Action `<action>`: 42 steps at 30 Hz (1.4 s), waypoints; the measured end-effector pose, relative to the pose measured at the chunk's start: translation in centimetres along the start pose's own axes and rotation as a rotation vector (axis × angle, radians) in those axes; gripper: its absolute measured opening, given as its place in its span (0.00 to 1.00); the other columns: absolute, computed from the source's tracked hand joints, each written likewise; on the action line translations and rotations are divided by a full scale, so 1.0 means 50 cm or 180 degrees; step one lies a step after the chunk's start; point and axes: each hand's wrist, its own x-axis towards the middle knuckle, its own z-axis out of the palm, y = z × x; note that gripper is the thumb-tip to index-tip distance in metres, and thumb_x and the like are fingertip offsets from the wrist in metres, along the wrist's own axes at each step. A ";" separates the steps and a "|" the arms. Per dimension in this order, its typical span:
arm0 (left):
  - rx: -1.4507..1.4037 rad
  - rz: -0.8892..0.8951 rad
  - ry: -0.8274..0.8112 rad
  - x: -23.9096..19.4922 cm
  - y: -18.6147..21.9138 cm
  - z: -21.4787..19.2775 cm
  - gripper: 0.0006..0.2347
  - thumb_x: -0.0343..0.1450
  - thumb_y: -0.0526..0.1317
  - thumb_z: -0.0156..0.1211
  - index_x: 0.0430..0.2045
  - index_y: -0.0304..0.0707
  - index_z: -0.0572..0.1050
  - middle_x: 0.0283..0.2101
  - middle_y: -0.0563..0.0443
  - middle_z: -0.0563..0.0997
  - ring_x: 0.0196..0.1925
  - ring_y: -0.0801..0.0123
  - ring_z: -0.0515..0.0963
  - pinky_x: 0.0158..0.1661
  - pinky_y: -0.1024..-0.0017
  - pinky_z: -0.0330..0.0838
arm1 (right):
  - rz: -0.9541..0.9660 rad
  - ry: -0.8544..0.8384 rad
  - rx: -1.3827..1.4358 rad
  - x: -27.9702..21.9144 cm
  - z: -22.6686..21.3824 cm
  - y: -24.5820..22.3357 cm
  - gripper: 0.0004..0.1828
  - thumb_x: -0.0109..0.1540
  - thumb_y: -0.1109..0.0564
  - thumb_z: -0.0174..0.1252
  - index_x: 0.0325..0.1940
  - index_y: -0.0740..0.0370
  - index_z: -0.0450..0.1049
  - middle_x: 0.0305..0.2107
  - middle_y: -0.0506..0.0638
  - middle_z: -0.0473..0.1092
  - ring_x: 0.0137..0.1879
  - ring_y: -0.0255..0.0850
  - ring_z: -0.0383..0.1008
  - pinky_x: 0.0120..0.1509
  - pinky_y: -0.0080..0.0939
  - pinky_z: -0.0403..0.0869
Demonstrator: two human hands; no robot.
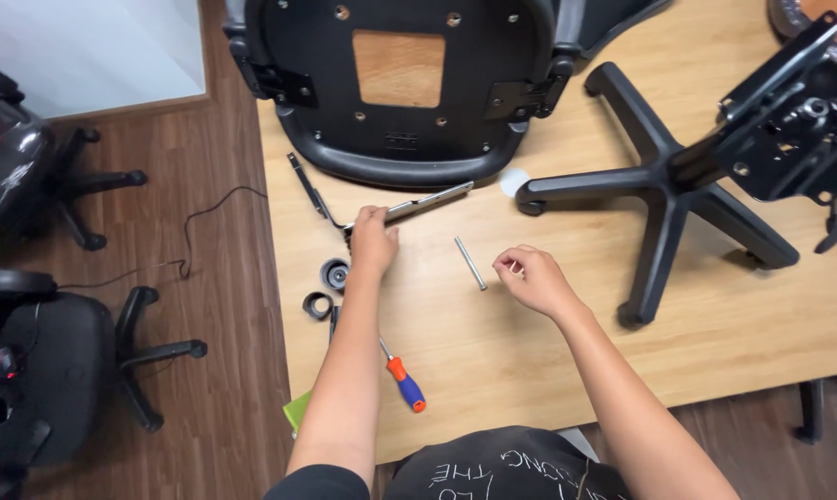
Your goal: The person assembles an office chair on a wooden table. They align an armrest and mechanism against the underside of the seat and drive screws with a screwdriver, then lift and reposition the seat, and finally fit a black plastic cover onto the gas cylinder of the chair base.
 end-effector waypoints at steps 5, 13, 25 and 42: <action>-0.0214 0.0194 -0.0035 -0.014 -0.003 -0.051 0.19 0.65 0.33 0.67 0.51 0.33 0.77 0.56 0.41 0.75 0.56 0.46 0.76 0.56 0.60 0.71 | -0.0101 -0.0218 0.0048 0.040 0.041 -0.033 0.09 0.61 0.55 0.59 0.37 0.62 0.81 0.32 0.54 0.77 0.38 0.44 0.76 0.43 0.43 0.76; -0.0244 -0.0240 0.0691 -0.127 -0.069 -0.154 0.11 0.65 0.35 0.69 0.41 0.38 0.80 0.48 0.45 0.80 0.55 0.50 0.78 0.54 0.61 0.73 | -0.0631 -0.0498 -0.0060 0.110 0.176 -0.110 0.10 0.59 0.54 0.61 0.35 0.62 0.82 0.30 0.55 0.77 0.36 0.44 0.76 0.44 0.43 0.75; -0.0160 -0.0979 0.0634 -0.183 -0.136 -0.126 0.30 0.56 0.35 0.76 0.55 0.37 0.72 0.55 0.45 0.76 0.56 0.49 0.75 0.54 0.59 0.71 | 0.0730 -0.0549 -0.0296 0.208 0.441 -0.090 0.27 0.54 0.37 0.67 0.43 0.62 0.81 0.36 0.53 0.81 0.45 0.47 0.82 0.54 0.43 0.77; -0.0692 -0.0398 0.0690 -0.162 -0.007 -0.228 0.26 0.48 0.44 0.78 0.39 0.38 0.79 0.41 0.46 0.82 0.44 0.53 0.82 0.43 0.61 0.77 | -0.0379 -0.1077 0.2116 0.173 0.342 -0.166 0.45 0.44 0.70 0.71 0.64 0.60 0.64 0.58 0.52 0.65 0.61 0.43 0.71 0.61 0.43 0.75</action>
